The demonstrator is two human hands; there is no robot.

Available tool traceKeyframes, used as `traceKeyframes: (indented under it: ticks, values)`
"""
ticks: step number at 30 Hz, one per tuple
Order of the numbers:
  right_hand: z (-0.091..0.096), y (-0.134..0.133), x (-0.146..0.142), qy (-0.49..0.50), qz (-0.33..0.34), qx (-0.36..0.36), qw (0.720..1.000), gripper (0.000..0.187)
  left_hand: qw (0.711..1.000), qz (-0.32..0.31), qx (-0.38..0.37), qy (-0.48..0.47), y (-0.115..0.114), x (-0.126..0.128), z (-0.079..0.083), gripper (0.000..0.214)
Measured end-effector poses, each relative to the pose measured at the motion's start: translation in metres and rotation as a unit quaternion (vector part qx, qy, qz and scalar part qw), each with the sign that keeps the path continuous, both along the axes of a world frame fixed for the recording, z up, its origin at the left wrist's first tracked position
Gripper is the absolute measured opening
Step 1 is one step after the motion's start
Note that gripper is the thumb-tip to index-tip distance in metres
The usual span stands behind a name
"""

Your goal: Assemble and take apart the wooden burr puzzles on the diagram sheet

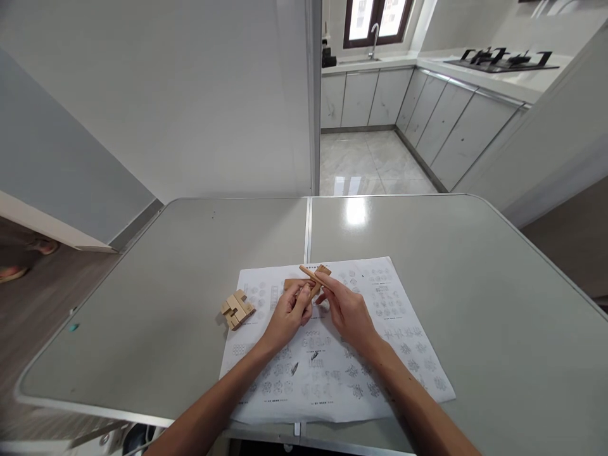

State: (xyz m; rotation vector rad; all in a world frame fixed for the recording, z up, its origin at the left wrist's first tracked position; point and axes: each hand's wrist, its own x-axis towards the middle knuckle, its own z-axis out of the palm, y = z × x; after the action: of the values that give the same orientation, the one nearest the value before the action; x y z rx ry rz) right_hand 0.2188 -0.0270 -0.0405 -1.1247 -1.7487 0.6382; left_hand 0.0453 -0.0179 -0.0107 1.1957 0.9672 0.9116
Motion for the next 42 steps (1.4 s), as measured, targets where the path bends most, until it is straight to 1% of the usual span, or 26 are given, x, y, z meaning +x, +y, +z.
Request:
traceKeyframes:
  ticks: [4,11,16,24,30,33,37,42]
  values:
    - [-0.0011,-0.0015,-0.0022,-0.004,-0.013,0.004,1.000,0.040,1.000,0.000,-0.001,0.005,0.0002,0.0003,0.0008,0.055]
    - [-0.0051,-0.0022,-0.0015,-0.025,-0.023,0.014,0.999,0.040,1.000,0.000,0.004,0.000,0.0009,0.0001,-0.0045,0.054]
    - [-0.0071,-0.0019,-0.0007,-0.023,-0.008,0.012,1.000,0.041,1.000,0.000,0.000,0.000,0.0004,-0.0005,-0.0047,0.053]
    - [-0.0027,0.0003,0.0022,-0.029,-0.001,0.033,0.999,0.041,1.000,-0.002,-0.003,-0.006,0.0010,-0.0004,-0.0018,0.054]
    - [-0.0066,-0.0007,-0.0033,-0.052,-0.030,0.040,0.997,0.040,1.000,-0.005,-0.001,-0.002,0.0030,-0.0009,-0.0065,0.057]
    - [-0.0043,-0.0006,-0.0046,-0.053,-0.033,0.033,0.998,0.040,1.000,-0.003,-0.002,-0.013,0.0037,-0.0001,-0.0075,0.058]
    - [-0.0009,-0.0007,-0.0046,-0.051,-0.041,0.021,0.998,0.038,1.000,-0.006,-0.003,-0.020,0.0040,0.0010,-0.0073,0.055]
    - [-0.0048,-0.0016,-0.0058,-0.054,-0.056,0.014,0.997,0.038,1.000,-0.003,-0.006,-0.024,0.0028,0.0016,-0.0075,0.052]
